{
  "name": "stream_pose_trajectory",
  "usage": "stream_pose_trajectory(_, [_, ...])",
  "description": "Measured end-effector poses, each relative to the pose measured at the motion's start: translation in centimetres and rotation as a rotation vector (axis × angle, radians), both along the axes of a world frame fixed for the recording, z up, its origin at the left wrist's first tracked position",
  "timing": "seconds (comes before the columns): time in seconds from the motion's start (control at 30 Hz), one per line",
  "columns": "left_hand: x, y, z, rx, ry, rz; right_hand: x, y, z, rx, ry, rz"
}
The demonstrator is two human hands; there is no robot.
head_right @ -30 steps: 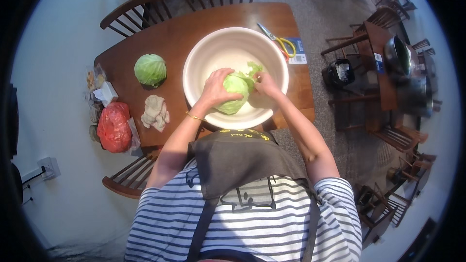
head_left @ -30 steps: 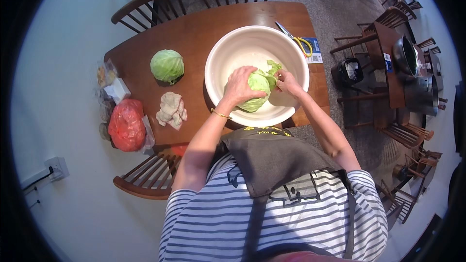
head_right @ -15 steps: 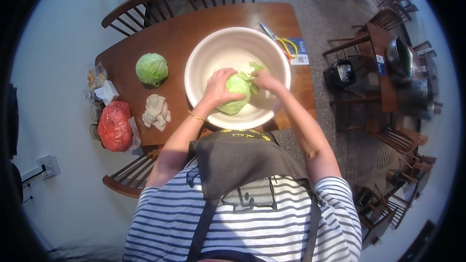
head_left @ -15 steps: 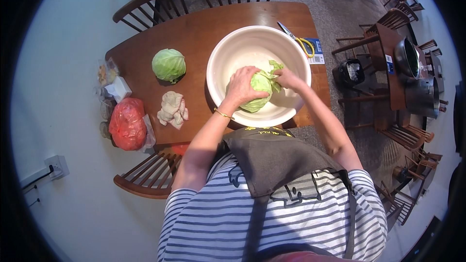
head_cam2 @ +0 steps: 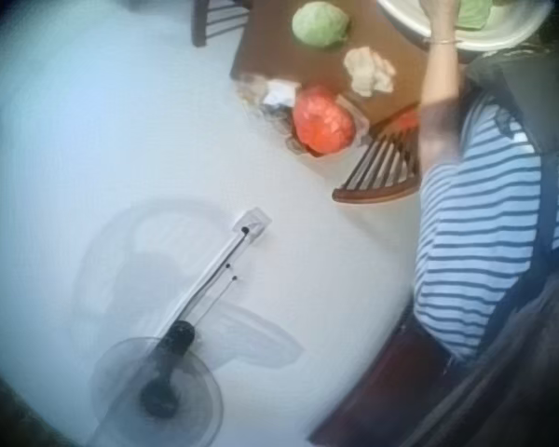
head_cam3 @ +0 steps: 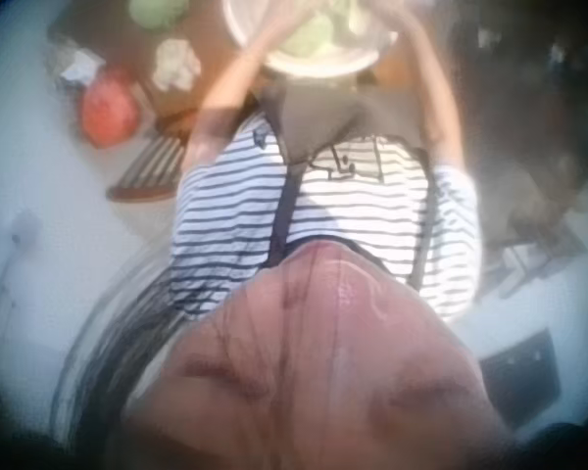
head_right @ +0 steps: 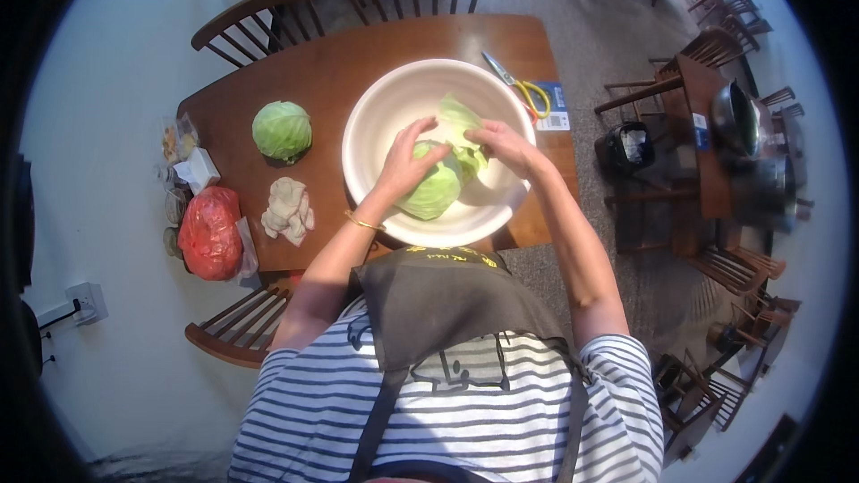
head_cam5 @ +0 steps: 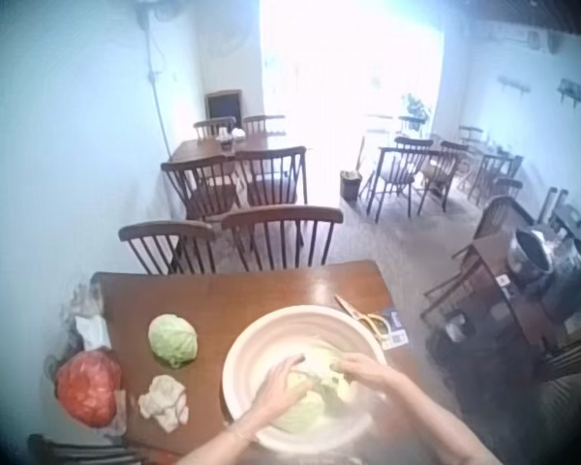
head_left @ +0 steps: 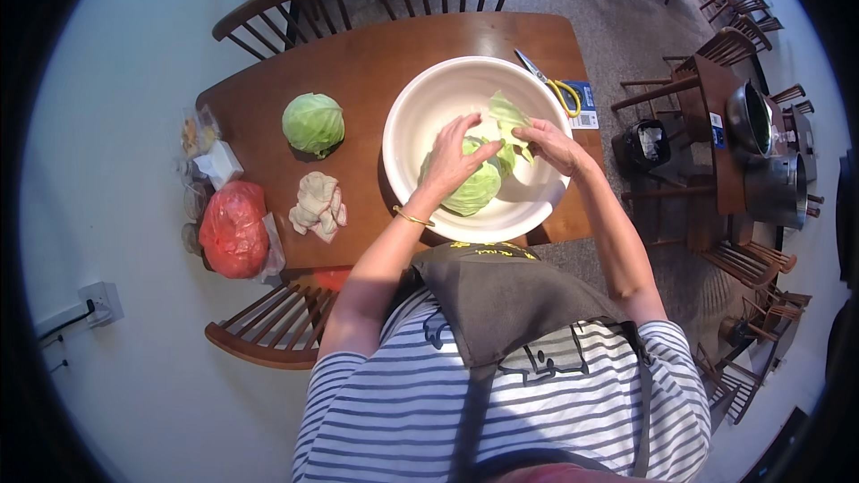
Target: The person stands at a wooden table and removes outer leaves from a cabbage by hand, placing them into a white bowl. They then use scissors to trim the core of a leaf before continuing to peel and trim additional leaves.
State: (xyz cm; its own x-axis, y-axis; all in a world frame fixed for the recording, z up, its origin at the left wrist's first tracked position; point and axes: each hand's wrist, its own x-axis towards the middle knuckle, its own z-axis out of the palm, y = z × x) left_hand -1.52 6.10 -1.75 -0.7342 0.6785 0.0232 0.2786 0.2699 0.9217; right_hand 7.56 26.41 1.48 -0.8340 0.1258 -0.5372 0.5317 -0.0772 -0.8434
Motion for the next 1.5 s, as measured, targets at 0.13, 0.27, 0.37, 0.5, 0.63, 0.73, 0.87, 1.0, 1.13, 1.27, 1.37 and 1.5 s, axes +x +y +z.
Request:
stream_pose_trajectory(0.13, [-0.2,1.5,3.2,0.117,-0.427,-0.081,-0.2,-0.6,-2.2,0.033,0.024,0.066])
stream_pose_trajectory(0.27, [0.6,2.0,3.8,0.174,0.179,0.033,-0.8,-1.6,-1.9,0.546,0.170,0.100])
stream_pose_trajectory(0.37, [0.6,2.2,4.8,0.151,0.323,0.094,-1.1,-1.6,-2.0,0.821,0.179,-0.022])
stream_pose_trajectory(0.5, [-2.5,0.7,1.5,-0.013,0.035,0.169,-0.3,-0.3,-2.8,0.962,0.102,0.072])
stream_pose_trajectory(0.63, [-3.1,-2.2,0.3,-0.272,-0.078,0.151,0.3,-0.9,-3.1,1.075,0.014,0.223])
stream_pose_trajectory(0.73, [-1.5,-3.6,-1.3,-0.351,-0.207,0.168,-0.8,-2.4,-2.8,0.850,0.105,0.218])
stream_pose_trajectory(0.87, [0.5,-3.6,-2.8,-0.388,-0.287,0.070,-2.3,-4.8,-4.1,0.608,0.202,0.184])
stream_pose_trajectory(1.0, [2.0,-3.5,-2.6,-0.442,-0.135,0.067,-3.7,-3.7,-6.7,0.437,0.149,0.102])
stream_pose_trajectory(1.13, [2.5,-3.1,-1.6,-0.489,0.011,0.040,-4.4,-4.5,-7.4,0.806,0.344,0.119])
stream_pose_trajectory(1.27, [2.2,-3.2,-1.9,-0.382,0.002,-0.005,-4.8,-3.3,-7.5,-0.199,0.124,-0.168])
stream_pose_trajectory(1.37, [1.8,-3.4,-1.5,-0.371,-0.021,-0.029,-5.0,-2.1,-3.4,-0.582,0.266,-0.211])
stream_pose_trajectory(1.5, [1.3,-3.6,-4.6,-0.327,-0.293,0.235,-4.2,-0.2,-5.4,0.777,0.298,0.081])
